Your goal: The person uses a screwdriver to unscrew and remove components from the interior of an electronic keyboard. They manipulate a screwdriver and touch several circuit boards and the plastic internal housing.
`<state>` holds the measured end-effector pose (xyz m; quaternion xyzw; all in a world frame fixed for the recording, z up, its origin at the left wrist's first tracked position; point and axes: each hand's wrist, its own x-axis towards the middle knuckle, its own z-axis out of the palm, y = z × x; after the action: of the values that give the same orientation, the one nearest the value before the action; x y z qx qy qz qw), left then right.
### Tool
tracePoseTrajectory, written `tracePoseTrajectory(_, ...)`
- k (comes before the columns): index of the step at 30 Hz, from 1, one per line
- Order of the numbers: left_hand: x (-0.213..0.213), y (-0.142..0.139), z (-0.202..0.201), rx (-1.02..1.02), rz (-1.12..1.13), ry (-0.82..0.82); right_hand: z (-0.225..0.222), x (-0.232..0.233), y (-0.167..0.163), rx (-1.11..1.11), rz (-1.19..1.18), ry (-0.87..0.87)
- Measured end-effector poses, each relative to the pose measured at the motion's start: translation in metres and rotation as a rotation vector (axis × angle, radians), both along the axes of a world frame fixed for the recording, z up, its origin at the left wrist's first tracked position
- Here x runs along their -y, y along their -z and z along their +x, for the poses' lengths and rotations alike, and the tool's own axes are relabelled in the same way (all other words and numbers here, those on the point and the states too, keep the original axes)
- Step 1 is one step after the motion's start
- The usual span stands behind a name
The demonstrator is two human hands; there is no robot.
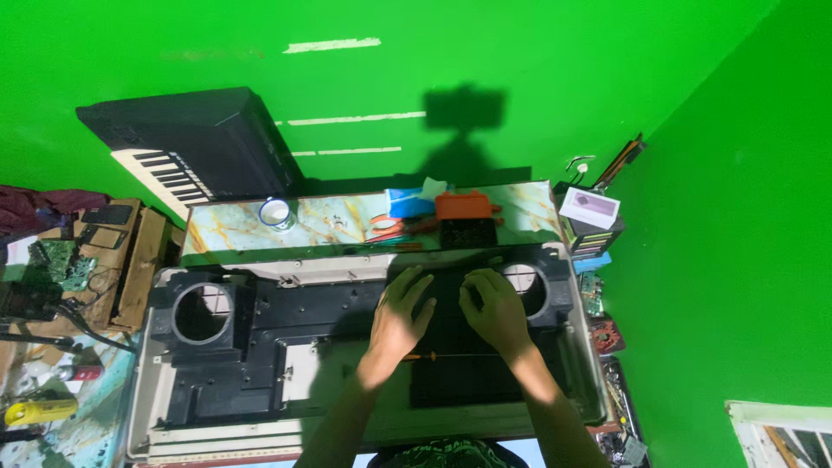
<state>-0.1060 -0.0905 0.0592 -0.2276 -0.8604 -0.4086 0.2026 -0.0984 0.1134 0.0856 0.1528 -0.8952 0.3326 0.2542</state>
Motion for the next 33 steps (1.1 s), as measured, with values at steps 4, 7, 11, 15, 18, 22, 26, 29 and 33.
tracePoseTrajectory(4,-0.030,-0.002,-0.001,0.045,0.029,-0.005,0.001,-0.028,-0.006,-0.004,-0.025,0.058)
tracePoseTrajectory(7,-0.052,-0.002,-0.001,0.103,0.047,-0.002,-0.003,-0.050,-0.008,-0.017,0.009,0.068)
tracePoseTrajectory(11,-0.077,0.000,-0.003,0.145,-0.001,-0.019,-0.011,-0.076,-0.007,-0.013,0.002,0.009)
tracePoseTrajectory(15,-0.095,0.000,-0.004,0.149,0.007,-0.020,-0.017,-0.095,-0.008,0.002,0.007,-0.017)
tracePoseTrajectory(18,-0.103,-0.002,-0.006,0.139,0.020,-0.036,-0.021,-0.100,-0.012,0.014,-0.043,-0.031)
tracePoseTrajectory(22,-0.108,-0.005,-0.012,0.144,0.014,-0.059,-0.027,-0.104,-0.014,0.076,-0.055,-0.029)
tracePoseTrajectory(26,-0.104,-0.007,-0.025,0.154,0.013,-0.065,-0.037,-0.105,-0.008,0.132,-0.024,0.012)
tracePoseTrajectory(29,-0.100,-0.008,-0.036,0.154,0.037,-0.058,-0.048,-0.106,0.000,0.098,-0.042,0.012)
tracePoseTrajectory(33,-0.096,-0.008,-0.050,0.171,0.019,-0.066,-0.062,-0.107,0.014,0.033,-0.003,0.017)
